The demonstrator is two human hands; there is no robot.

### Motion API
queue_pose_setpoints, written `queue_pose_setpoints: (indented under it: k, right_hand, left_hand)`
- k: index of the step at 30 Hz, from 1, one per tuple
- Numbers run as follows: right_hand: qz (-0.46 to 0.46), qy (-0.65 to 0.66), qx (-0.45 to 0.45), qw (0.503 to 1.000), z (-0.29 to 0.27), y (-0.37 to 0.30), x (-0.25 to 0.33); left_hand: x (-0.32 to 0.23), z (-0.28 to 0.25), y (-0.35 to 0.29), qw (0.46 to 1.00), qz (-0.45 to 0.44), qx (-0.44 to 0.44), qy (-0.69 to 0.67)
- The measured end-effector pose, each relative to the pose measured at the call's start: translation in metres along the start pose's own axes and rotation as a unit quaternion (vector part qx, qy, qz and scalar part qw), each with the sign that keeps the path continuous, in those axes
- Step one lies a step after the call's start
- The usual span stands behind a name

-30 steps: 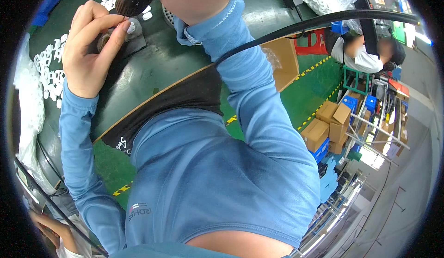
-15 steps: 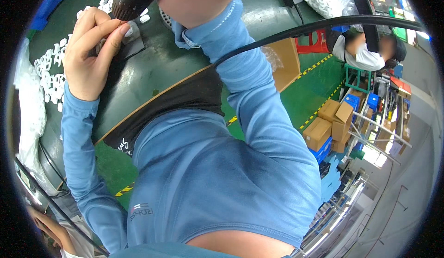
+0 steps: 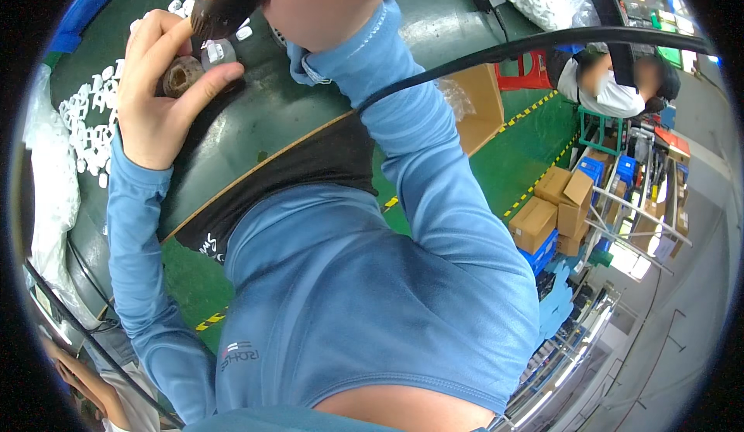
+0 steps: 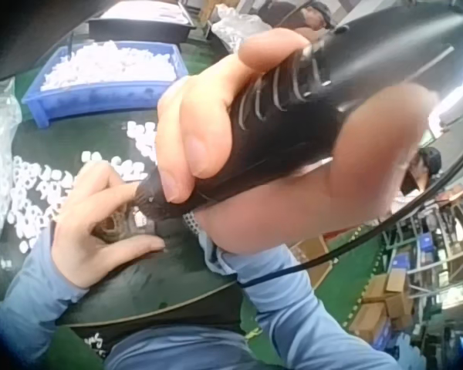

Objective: Assembling small plastic components and using a handheld heat tool at an electronics factory workbench.

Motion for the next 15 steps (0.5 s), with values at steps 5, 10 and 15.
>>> queue_pose_setpoints:
  k: [5, 10, 15]
  right_hand:
    - [0.005, 0.016, 0.01, 1.0, 0.024, 0.001, 0.006]
    - [0.08, -0.195, -0.193, 0.958, 0.028, -0.015, 0.024]
    - [0.036, -0.091, -0.049, 0.994, 0.012, -0.015, 0.002]
  left_hand:
    - [0.008, -0.003, -0.006, 0.998, -0.037, 0.047, 0.022]
    - [0.014, 0.002, -0.011, 0.998, -0.016, 0.056, 0.034]
    - [0.013, 0.002, -0.01, 0.997, -0.041, 0.063, 0.036]
Point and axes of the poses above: each hand's wrist, its own y-axis towards the middle knuckle, its own z-axis out of the palm, x = y × z, the point moved 1 cm from there along y, towards the middle knuckle, and after that the axes turned 9 degrees about -x, right-handed, at the moved point
